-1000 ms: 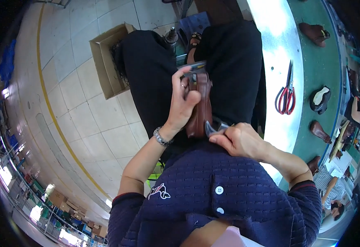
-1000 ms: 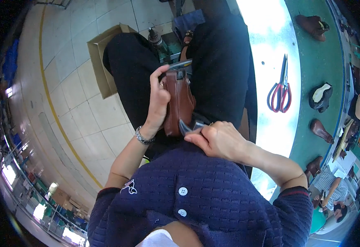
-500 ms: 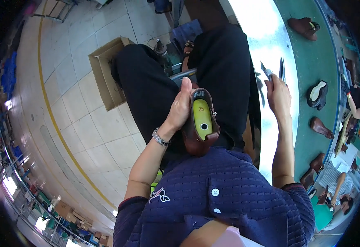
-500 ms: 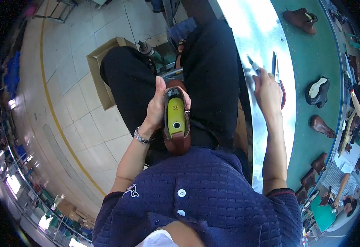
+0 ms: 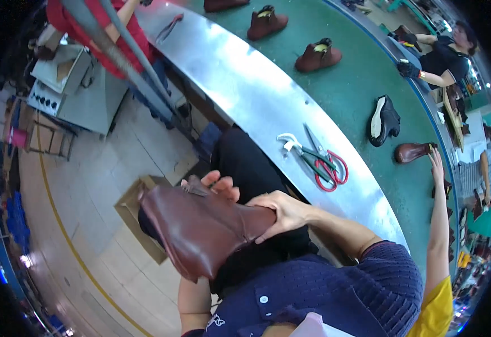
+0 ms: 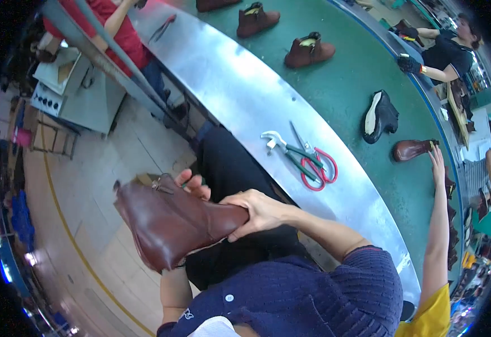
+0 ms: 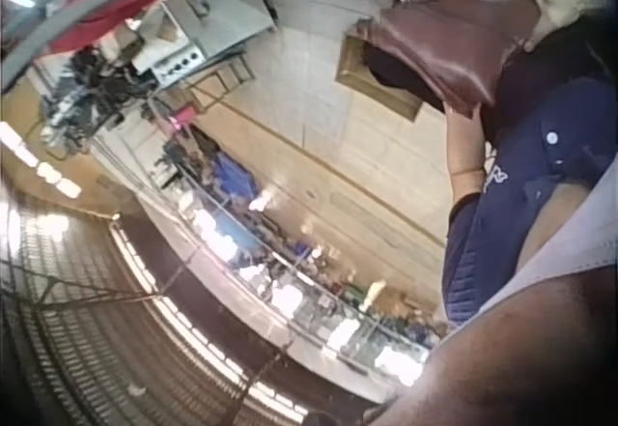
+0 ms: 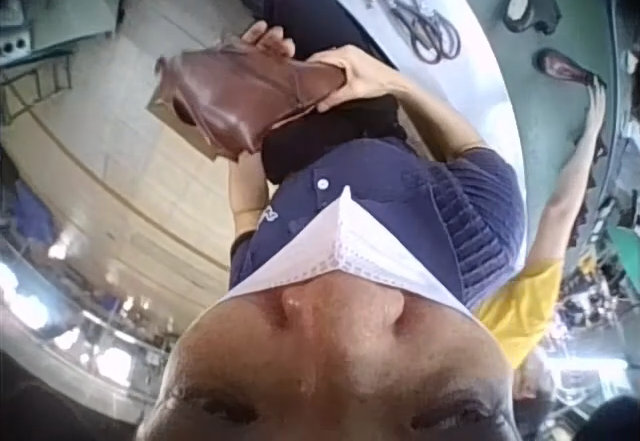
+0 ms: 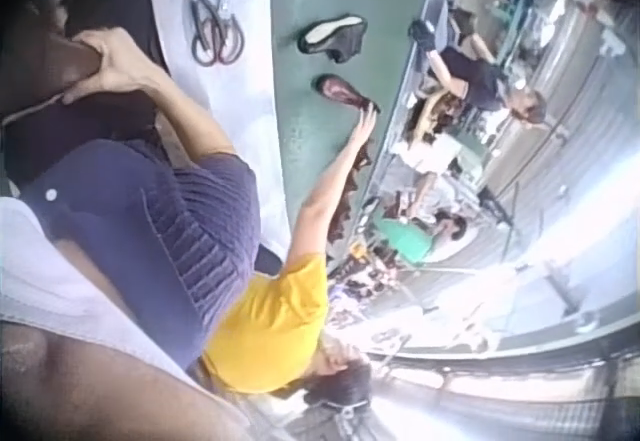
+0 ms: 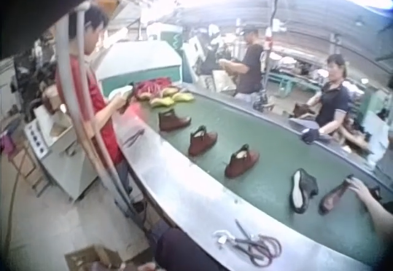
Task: The recorder is assembling and trimming components of shoes at a factory workstation.
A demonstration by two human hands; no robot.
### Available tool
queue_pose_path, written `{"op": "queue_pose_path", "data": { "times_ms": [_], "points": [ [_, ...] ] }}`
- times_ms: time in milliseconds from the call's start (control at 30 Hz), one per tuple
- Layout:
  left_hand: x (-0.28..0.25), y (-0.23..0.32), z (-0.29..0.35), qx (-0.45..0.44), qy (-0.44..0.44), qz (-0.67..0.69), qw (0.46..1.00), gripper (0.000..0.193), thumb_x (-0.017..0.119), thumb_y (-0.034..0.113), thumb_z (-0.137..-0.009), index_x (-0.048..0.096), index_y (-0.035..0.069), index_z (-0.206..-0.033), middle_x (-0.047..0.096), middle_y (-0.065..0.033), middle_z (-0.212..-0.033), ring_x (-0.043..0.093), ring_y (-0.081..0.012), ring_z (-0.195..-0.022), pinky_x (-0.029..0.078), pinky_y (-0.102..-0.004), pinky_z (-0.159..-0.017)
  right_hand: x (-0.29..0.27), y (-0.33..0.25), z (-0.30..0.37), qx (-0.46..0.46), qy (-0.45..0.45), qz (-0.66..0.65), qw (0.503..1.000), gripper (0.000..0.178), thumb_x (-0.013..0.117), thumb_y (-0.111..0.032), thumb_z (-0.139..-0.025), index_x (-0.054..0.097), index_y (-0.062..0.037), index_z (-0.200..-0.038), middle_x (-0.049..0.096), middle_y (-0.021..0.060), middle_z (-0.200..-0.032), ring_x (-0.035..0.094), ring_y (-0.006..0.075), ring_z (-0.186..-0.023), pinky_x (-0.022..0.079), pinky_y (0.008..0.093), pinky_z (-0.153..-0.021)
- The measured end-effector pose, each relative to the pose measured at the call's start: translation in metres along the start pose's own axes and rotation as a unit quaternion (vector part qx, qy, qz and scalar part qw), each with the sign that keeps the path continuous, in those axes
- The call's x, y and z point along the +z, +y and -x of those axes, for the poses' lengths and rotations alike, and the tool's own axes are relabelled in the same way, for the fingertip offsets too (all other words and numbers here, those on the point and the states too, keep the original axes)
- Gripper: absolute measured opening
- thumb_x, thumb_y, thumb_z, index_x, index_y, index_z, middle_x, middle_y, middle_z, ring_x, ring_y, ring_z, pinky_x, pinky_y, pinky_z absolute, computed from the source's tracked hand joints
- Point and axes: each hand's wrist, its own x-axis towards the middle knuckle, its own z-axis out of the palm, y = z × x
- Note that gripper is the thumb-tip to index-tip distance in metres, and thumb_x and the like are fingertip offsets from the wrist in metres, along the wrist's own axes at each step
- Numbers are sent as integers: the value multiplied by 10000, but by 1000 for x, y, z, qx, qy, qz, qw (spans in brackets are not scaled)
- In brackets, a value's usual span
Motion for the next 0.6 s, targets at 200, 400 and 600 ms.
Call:
{"op": "queue_pose_path", "data": {
  "times_ms": [200,400,600],
  "points": [
    [1,-13,-33,-6,209,-95,973,555,421,470,-996,406,44,-1351,486,-214,-1349,441,-334,-1291,301,-491,-1119,-6,28,48,63,391,-298,868,455,805,-72,-714,644,35,-1126,679,46,-998,625,109,-863,492,269,-799],
    [-26,-1,-8,-2,222,-109,969,478,404,374,-1021,417,23,-1346,513,-218,-1326,515,-350,-1217,395,-464,-1056,-137,89,96,85,702,-108,699,490,688,-409,-857,664,60,-999,676,79,-851,637,127,-729,464,241,-647],
    [-51,8,14,14,243,-127,962,415,424,306,-1015,471,15,-1307,563,-184,-1260,568,-321,-1125,438,-433,-1001,-214,100,68,145,627,513,568,510,667,-297,-860,569,-29,-1282,563,250,-1253,543,361,-1159,395,399,-1023]
  ]
}}
